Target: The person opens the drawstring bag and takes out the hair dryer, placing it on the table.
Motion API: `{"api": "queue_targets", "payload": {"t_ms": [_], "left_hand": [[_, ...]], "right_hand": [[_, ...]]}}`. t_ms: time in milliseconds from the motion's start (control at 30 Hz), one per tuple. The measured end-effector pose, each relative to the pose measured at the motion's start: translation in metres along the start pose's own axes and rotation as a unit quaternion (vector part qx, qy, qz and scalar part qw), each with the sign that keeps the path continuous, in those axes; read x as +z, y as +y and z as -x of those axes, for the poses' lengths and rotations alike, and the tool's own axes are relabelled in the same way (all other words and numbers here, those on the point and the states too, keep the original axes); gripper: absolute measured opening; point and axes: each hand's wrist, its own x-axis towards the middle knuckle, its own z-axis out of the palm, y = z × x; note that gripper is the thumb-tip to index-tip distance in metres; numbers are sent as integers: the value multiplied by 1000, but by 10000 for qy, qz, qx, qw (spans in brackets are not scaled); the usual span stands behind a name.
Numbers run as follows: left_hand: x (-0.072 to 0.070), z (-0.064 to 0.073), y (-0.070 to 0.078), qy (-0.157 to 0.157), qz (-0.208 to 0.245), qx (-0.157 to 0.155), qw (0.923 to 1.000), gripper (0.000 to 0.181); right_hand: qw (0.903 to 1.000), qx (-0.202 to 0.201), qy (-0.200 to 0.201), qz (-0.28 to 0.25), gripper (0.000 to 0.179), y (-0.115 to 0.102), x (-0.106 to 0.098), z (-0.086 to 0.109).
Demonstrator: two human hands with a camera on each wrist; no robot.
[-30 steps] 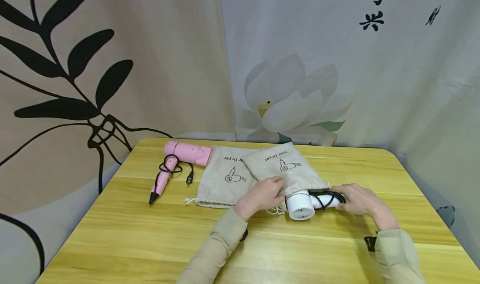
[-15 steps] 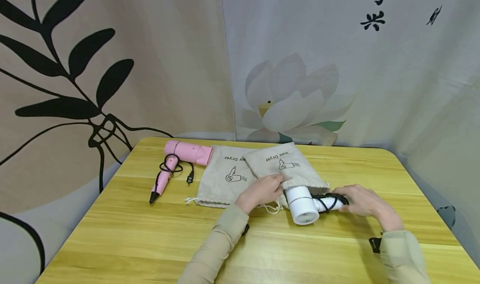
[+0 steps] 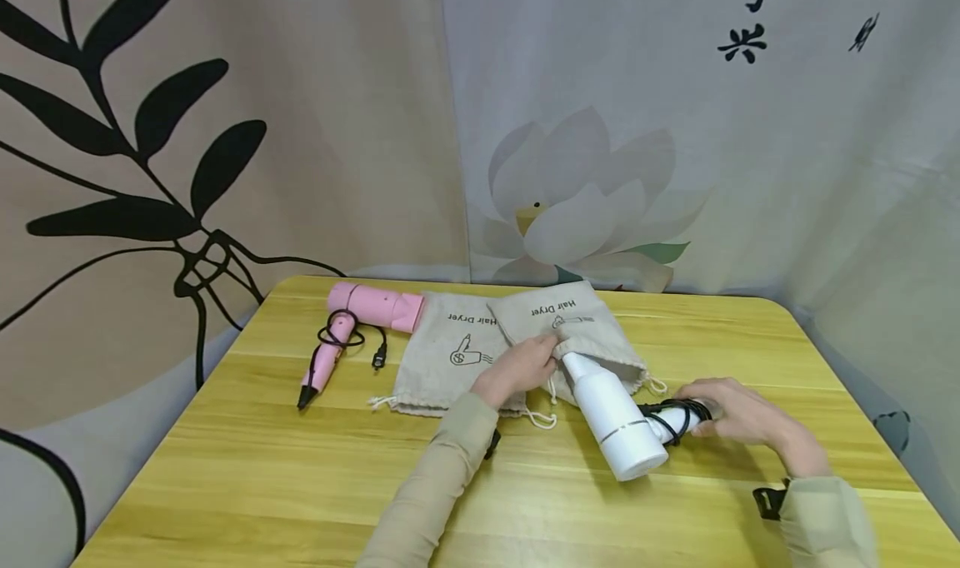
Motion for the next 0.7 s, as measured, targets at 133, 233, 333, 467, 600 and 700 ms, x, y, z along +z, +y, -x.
{"api": "queue_targets", "payload": {"t_ms": [133,233,333,467,600,700], "left_hand": [[2,-2,-2,-23,-82,-57,9999,33],[4,-2,-2,-181,-75,-103,9998,33],[5,-1,0,-353,-166,-74,9992,35],[6,1,4,-526,-552,-7,9971,38],[7,3,6,-685,-898,1,9936,38],[7,4,8,-777,-998,90,9919,38]], "right_hand": [[9992,-282,270,39,41,1,-2,3],[9978,-358,556,77,42,1,-3,4],[9966,-315,755,74,42,1,-5,5],[9968,-211,738,-244,39,1,-7,6],[9955,-17,845,-420,39,0,-10,7],[9946,349,958,-211,39,0,-13,6]]}}
